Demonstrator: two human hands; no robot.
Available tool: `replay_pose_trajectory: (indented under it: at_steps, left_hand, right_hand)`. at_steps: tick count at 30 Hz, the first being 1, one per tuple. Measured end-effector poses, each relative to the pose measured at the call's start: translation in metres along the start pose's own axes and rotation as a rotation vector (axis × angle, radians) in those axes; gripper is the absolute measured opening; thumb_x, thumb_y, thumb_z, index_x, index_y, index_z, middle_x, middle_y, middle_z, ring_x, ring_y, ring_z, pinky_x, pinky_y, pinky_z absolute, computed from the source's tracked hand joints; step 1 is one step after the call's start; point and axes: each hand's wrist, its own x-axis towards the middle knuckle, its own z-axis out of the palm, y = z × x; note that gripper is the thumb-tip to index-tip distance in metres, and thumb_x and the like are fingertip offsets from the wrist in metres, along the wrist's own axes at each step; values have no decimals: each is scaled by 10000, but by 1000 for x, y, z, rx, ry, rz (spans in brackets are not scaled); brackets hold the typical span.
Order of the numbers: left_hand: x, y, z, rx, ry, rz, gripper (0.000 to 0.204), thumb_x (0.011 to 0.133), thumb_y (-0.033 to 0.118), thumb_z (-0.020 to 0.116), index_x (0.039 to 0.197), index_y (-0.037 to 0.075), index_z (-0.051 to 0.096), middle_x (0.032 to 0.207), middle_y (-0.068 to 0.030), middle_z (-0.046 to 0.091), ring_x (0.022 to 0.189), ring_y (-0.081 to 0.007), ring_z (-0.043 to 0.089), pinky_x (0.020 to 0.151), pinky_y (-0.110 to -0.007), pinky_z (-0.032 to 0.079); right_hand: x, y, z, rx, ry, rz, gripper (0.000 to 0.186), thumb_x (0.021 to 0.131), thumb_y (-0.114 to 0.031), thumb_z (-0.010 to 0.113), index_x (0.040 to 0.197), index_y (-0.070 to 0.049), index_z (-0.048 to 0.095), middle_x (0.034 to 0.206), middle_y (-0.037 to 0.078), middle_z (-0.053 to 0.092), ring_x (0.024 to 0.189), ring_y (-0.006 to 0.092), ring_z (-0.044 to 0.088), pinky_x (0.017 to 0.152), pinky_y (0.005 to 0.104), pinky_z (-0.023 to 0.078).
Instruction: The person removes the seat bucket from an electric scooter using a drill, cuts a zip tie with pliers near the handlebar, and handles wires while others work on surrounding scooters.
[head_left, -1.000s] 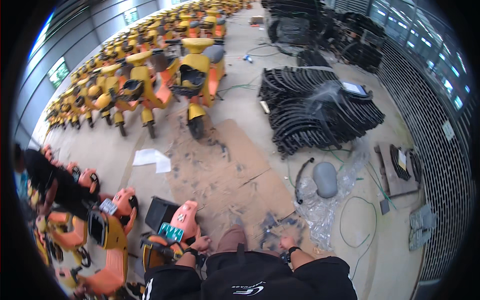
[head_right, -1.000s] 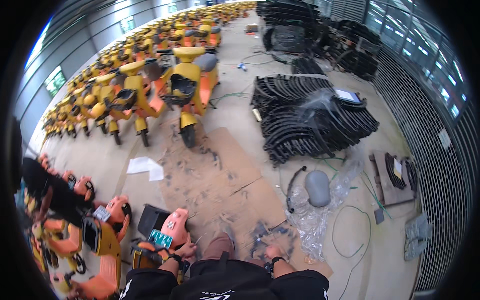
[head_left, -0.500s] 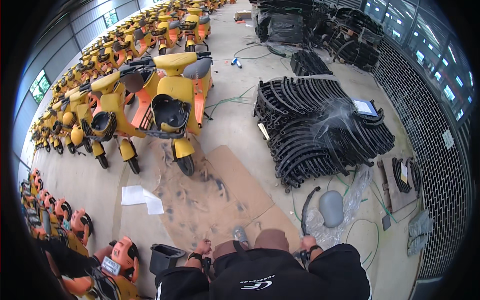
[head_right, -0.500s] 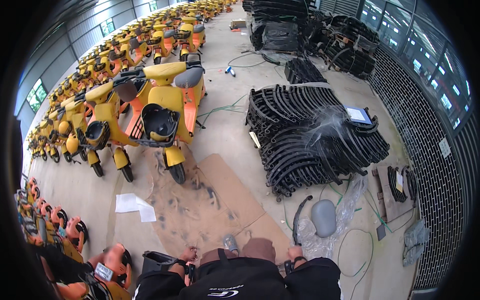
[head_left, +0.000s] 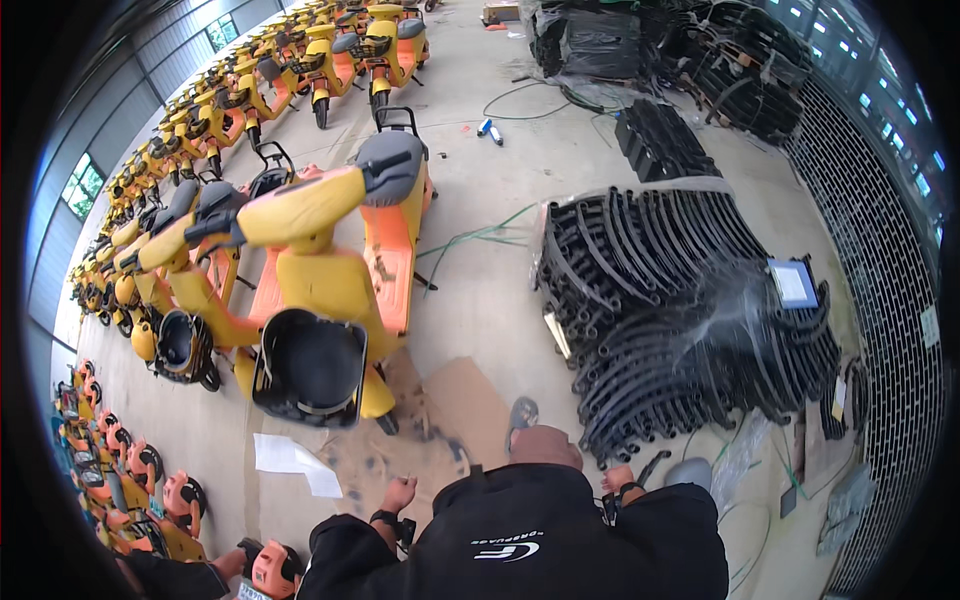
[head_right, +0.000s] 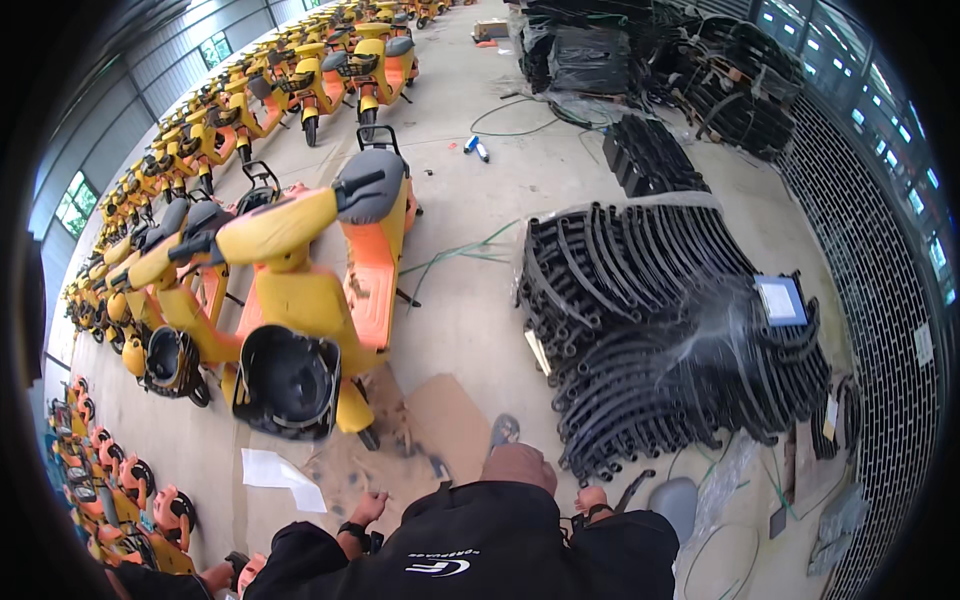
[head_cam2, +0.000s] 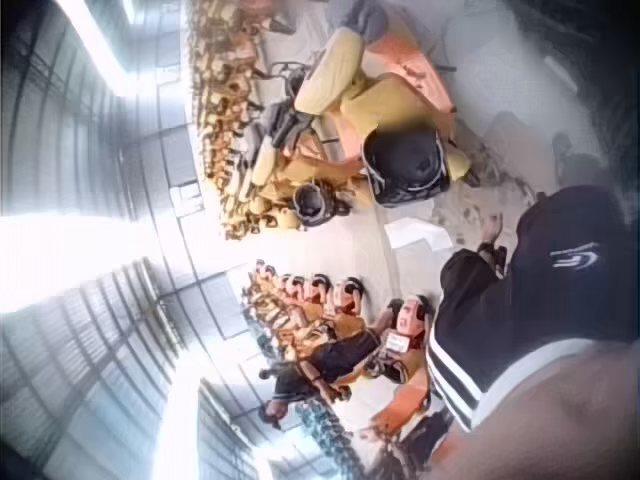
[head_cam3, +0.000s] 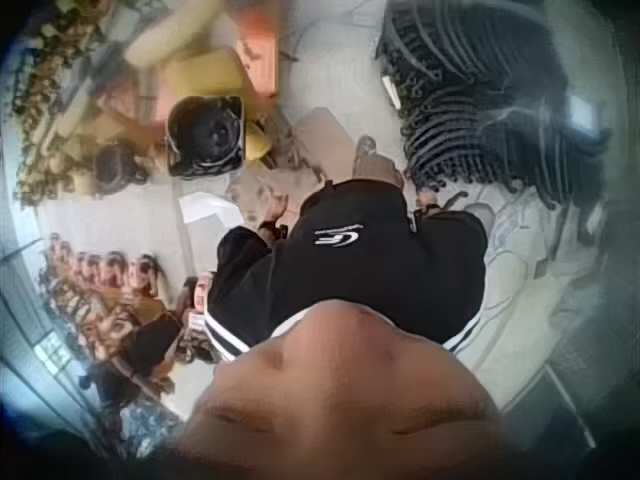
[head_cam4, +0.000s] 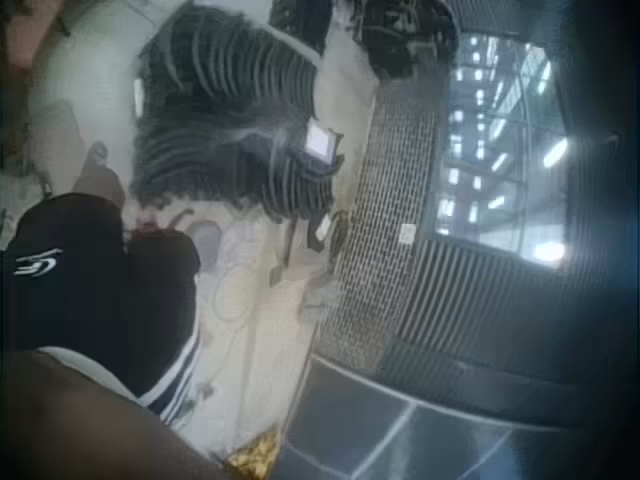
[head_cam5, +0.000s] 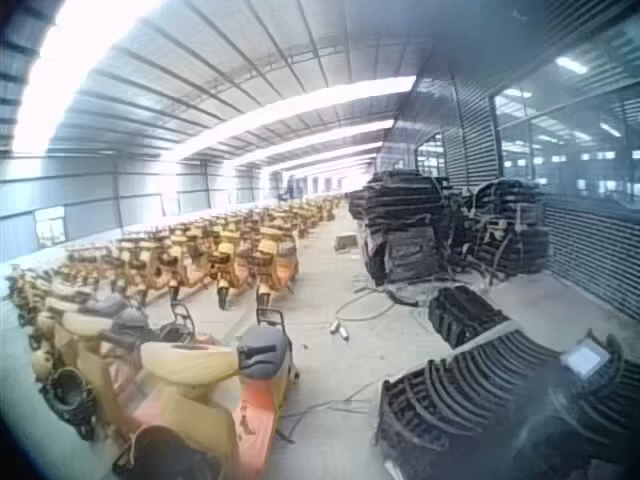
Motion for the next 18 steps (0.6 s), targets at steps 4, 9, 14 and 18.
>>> replay_pose_trajectory:
  at_steps: [4,9,14,18]
  left_hand:
    - [58,126,-57,-235,-51,34,430,807,373,447,693,-24,568,603,-158,572,582,-272,584,580,-349,449]
    - [139,231,-114,-127,-4,48,406,783,360,489,656,-15,576,535,-128,548,493,-214,555,529,-325,443]
    - [227,263,-140,-163,-45,-29,340,779,317,502,691,1,592,545,-118,549,425,-202,523,432,-319,435]
    - [293,314,-156,-539,-35,-249,253,805,236,485,849,2,572,597,-84,540,484,-173,525,405,-289,423]
  right_hand:
    - [95,-34,-85,-141,-88,148,201,747,-176,475,639,-50,588,633,95,587,504,201,570,422,309,435]
    - [255,-170,-242,788,194,113,170,809,-164,506,790,-10,575,595,63,555,464,134,526,424,250,428]
    - [371,-293,-392,1054,116,120,165,818,-144,477,879,-20,567,678,76,574,532,142,555,465,244,452]
    - [449,-324,-460,1155,-6,385,182,813,-158,460,927,-44,545,710,66,576,559,166,566,504,275,489]
